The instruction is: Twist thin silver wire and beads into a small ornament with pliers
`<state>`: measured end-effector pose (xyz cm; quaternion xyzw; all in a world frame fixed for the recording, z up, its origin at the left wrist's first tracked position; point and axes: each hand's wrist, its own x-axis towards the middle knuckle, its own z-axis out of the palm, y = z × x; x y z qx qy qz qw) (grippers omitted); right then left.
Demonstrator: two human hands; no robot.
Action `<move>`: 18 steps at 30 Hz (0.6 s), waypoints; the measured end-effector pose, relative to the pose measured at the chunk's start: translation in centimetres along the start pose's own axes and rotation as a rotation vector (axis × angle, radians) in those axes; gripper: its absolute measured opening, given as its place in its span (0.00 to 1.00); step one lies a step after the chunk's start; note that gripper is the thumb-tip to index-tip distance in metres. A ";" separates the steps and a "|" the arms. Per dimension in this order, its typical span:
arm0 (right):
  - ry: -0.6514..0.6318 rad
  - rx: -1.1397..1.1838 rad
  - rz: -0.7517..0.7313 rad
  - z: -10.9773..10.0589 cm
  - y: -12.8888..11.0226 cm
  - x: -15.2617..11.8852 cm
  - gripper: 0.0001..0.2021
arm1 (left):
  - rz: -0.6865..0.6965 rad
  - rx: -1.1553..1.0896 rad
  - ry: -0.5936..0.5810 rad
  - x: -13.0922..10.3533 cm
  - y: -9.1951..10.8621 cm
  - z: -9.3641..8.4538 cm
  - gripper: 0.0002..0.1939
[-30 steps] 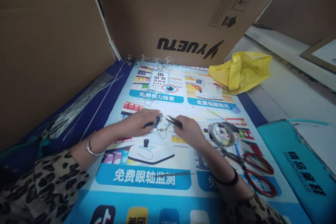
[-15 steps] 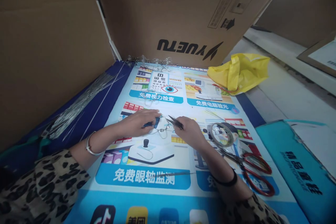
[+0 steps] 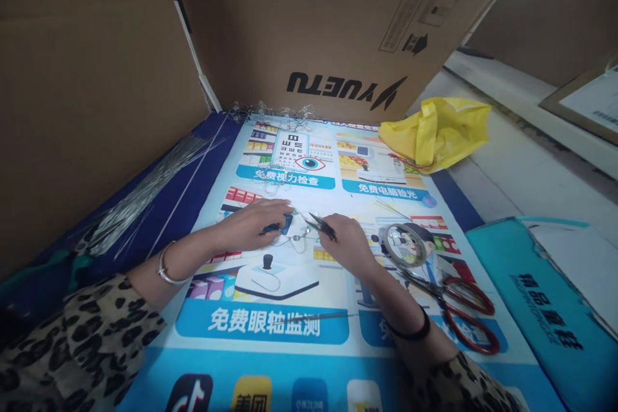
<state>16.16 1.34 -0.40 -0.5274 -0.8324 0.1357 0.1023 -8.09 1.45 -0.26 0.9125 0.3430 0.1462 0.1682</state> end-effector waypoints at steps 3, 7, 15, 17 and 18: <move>0.006 0.007 -0.003 0.2 0.1 -0.2 0.06 | 0.006 0.004 0.000 -0.1 0.0 -0.1 0.08; 0.006 0.032 -0.012 0.2 0.2 -0.3 0.06 | 0.012 0.025 0.040 -0.1 0.3 -0.4 0.10; 0.002 0.075 -0.053 0.4 0.0 -0.6 0.06 | -0.065 0.109 0.078 -0.6 4.6 -0.1 0.12; -0.013 0.048 -0.058 0.5 0.0 -0.5 0.06 | -0.058 0.131 0.000 -0.6 5.7 0.4 0.13; -0.019 0.033 -0.058 0.6 0.0 -0.5 0.06 | -0.055 0.141 -0.029 -0.5 6.0 0.7 0.13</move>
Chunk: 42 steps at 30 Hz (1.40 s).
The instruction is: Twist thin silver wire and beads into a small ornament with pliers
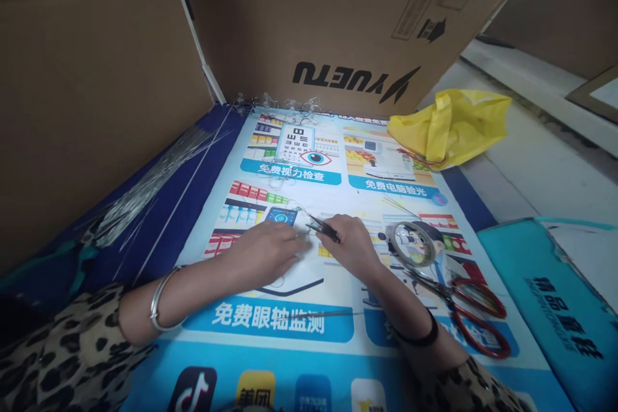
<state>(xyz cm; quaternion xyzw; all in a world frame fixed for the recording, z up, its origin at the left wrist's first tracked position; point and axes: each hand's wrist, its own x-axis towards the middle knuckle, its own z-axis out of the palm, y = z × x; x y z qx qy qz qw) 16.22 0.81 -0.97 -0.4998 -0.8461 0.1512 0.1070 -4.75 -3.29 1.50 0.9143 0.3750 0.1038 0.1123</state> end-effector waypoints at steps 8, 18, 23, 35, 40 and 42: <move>0.023 -0.034 -0.038 0.3 0.3 0.1 0.06 | -0.036 0.011 -0.075 0.2 0.4 0.4 0.14; 0.004 -0.045 -0.032 -0.1 0.1 -0.1 0.06 | -0.022 -0.013 -0.124 -0.4 0.0 -0.5 0.12; 0.018 -0.023 -0.044 0.1 0.3 -0.1 0.04 | 0.000 -0.104 -0.135 -0.5 -0.6 -1.6 0.11; 0.172 0.155 -0.003 -0.1 0.2 -0.1 0.04 | -0.337 -0.089 0.114 -0.8 -7.0 -2.9 0.11; 0.276 0.181 -0.105 0.4 0.5 -0.3 0.09 | -0.296 -0.105 0.115 -0.3 -6.4 -1.7 0.11; 0.276 0.117 -0.128 0.5 0.6 -0.2 0.12 | -0.344 -0.087 0.123 -0.1 -6.2 -1.6 0.11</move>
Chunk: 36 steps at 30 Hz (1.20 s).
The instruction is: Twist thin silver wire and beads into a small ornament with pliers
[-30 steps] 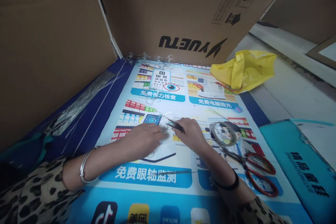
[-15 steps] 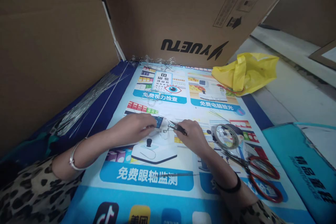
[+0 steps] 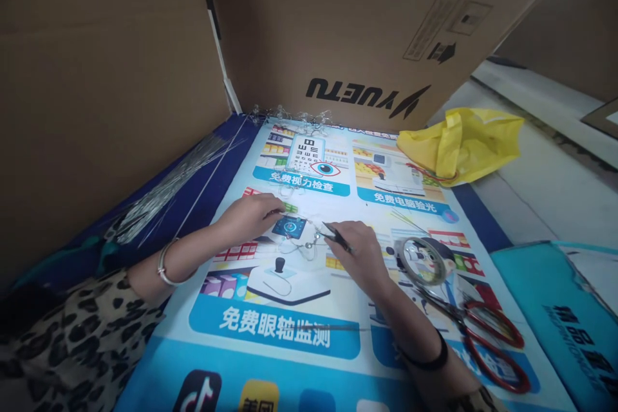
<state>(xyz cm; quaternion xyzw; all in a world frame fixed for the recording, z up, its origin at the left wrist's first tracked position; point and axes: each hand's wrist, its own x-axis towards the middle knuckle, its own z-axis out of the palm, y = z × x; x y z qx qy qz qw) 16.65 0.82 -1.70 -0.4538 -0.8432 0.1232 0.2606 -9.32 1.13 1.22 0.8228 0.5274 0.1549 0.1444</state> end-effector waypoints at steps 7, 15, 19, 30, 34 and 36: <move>-0.019 -0.370 0.145 -0.6 0.9 0.4 0.16 | -0.003 0.060 -0.046 0.4 -0.1 0.3 0.09; -0.018 -0.294 0.054 -1.4 -0.5 2.3 0.14 | 0.030 0.141 -0.042 0.4 0.2 1.0 0.09; -0.172 -0.211 0.005 -0.8 -2.7 4.9 0.12 | 0.108 0.246 -0.018 0.5 0.0 1.7 0.07; -0.375 -0.319 -0.017 1.4 -4.2 6.8 0.07 | 0.265 0.388 -0.008 0.4 0.1 2.2 0.07; -0.396 -0.307 -0.014 1.6 -4.3 6.9 0.06 | 0.272 0.403 -0.018 0.4 0.3 2.4 0.08; -0.405 -0.296 -0.012 1.7 -4.4 7.1 0.07 | 0.273 0.396 -0.012 0.4 0.3 2.5 0.08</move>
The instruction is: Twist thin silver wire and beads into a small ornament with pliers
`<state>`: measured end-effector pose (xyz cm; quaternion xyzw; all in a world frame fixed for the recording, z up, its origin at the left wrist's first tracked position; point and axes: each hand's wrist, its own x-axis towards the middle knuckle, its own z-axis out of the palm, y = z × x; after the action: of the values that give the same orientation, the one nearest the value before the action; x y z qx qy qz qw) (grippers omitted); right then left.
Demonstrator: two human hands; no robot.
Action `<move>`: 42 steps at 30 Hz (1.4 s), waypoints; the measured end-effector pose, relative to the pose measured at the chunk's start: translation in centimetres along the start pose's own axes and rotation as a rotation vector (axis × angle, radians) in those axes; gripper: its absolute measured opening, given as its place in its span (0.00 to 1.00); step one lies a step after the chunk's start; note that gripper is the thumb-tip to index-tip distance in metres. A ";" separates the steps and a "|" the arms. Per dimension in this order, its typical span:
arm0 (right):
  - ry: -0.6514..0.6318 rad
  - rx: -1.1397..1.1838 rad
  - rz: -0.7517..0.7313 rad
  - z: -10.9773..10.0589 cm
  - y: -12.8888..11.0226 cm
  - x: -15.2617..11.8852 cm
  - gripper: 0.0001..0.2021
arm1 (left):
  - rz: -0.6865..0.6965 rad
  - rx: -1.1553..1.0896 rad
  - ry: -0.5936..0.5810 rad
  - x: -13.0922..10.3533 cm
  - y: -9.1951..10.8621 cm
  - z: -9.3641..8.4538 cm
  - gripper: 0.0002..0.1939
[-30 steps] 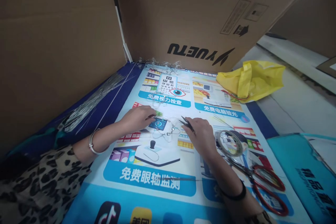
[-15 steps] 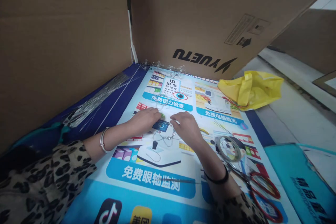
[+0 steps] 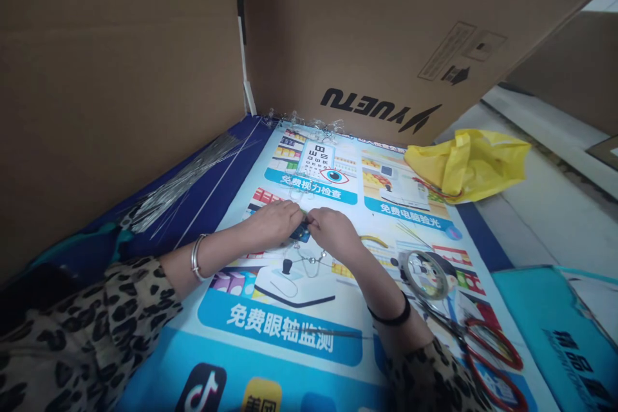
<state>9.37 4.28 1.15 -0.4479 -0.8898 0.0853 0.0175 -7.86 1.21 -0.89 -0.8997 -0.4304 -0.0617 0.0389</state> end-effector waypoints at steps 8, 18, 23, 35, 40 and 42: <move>-0.001 0.091 0.024 0.3 0.5 0.2 0.11 | 0.030 -0.048 0.005 0.0 -0.4 0.4 0.08; 0.063 0.209 0.088 0.5 1.0 -0.4 0.09 | -0.062 -0.177 -0.014 0.4 -0.3 -0.1 0.07; 0.100 0.249 0.126 0.7 1.0 -0.4 0.08 | -0.194 -0.270 0.013 1.2 0.0 -0.4 0.14; 0.157 0.299 0.107 1.3 1.5 -0.3 0.05 | -0.378 -0.249 -0.040 2.5 1.1 -0.2 0.10; 0.183 0.294 0.084 1.7 1.4 -0.2 0.06 | -0.426 -0.228 -0.054 2.9 1.5 -0.1 0.12; 0.194 0.289 0.082 1.9 1.4 -0.2 0.06 | -0.439 -0.221 -0.060 3.0 1.6 0.0 0.12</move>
<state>10.37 4.67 -0.90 -0.4826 -0.8436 0.1694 0.1638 -4.77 2.52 -0.47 -0.7848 -0.6072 -0.0888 -0.0868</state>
